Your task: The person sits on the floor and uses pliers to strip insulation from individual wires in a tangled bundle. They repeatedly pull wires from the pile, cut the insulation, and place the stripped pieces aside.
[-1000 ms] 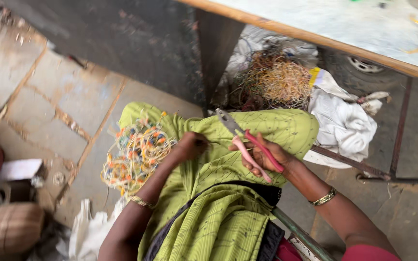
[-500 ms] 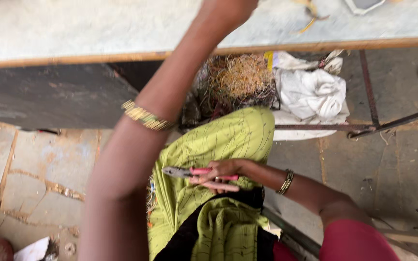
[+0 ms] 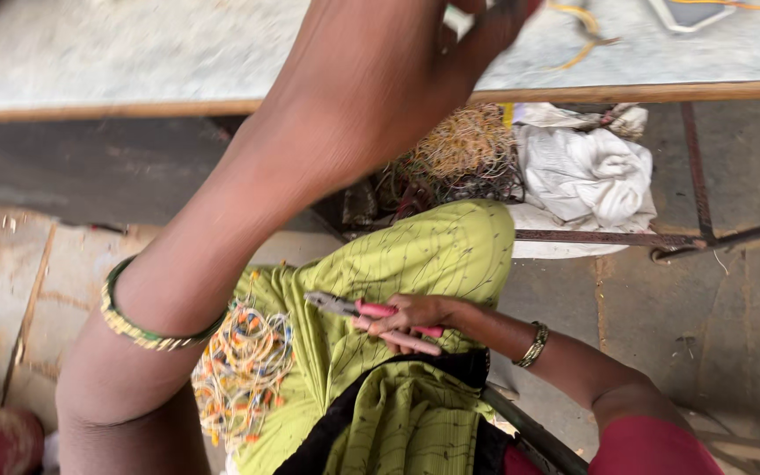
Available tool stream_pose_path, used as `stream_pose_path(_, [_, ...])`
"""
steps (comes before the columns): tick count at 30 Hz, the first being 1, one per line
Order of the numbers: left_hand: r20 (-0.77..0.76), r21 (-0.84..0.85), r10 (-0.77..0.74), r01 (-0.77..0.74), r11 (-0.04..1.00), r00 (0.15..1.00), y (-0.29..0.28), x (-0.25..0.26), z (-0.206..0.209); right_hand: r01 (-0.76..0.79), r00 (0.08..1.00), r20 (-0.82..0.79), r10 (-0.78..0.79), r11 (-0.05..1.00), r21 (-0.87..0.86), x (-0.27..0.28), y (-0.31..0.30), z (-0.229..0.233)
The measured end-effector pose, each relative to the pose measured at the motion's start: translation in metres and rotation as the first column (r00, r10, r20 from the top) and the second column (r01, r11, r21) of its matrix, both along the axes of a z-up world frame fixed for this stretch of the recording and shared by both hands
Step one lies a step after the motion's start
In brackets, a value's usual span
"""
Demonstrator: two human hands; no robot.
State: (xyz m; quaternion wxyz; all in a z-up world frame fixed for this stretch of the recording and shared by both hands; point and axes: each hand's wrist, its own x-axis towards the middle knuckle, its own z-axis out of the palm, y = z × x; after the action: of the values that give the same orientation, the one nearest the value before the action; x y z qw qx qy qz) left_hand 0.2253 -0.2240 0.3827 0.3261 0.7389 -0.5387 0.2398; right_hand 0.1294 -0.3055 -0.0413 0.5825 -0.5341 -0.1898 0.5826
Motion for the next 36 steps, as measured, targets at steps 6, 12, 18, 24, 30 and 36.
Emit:
stream_pose_path(6, [-0.356, 0.161, 0.186, -0.136, 0.978, 0.916, 0.126, -0.117, 0.011, 0.111, 0.994, 0.004, -0.111, 0.992, 0.053, -0.007, 0.002, 0.030])
stream_pose_path(12, [-0.938, -0.083, 0.107, -0.512, 0.855, 0.331, 0.243, -0.187, -0.154, 0.353, 0.888, 0.266, -0.374, 0.927, 0.126, -0.026, 0.013, 0.068])
stream_pose_path(18, [-0.982, -0.153, -0.079, -0.481, 0.863, 0.171, 0.223, -0.214, -0.278, 0.361, 0.494, 0.717, -0.493, 0.866, 0.347, -0.041, 0.061, 0.114])
stream_pose_path(24, [-0.886, -0.462, -0.230, -0.734, 0.497, 0.402, 0.183, -0.211, -0.284, 0.287, 0.414, 0.760, -0.501, 0.864, 0.413, -0.080, 0.112, 0.160])
stream_pose_path(30, [-0.764, -0.645, -0.341, -0.667, 0.373, 0.548, 0.198, -0.231, -0.263, 0.165, 0.174, 0.912, -0.371, 0.924, 0.345, -0.082, 0.128, 0.210])
stream_pose_path(36, [-0.662, -0.749, -0.366, -0.580, 0.321, 0.653, 0.231, -0.241, -0.218, 0.109, -0.187, 0.903, -0.386, 0.906, 0.410, -0.075, 0.073, 0.323])
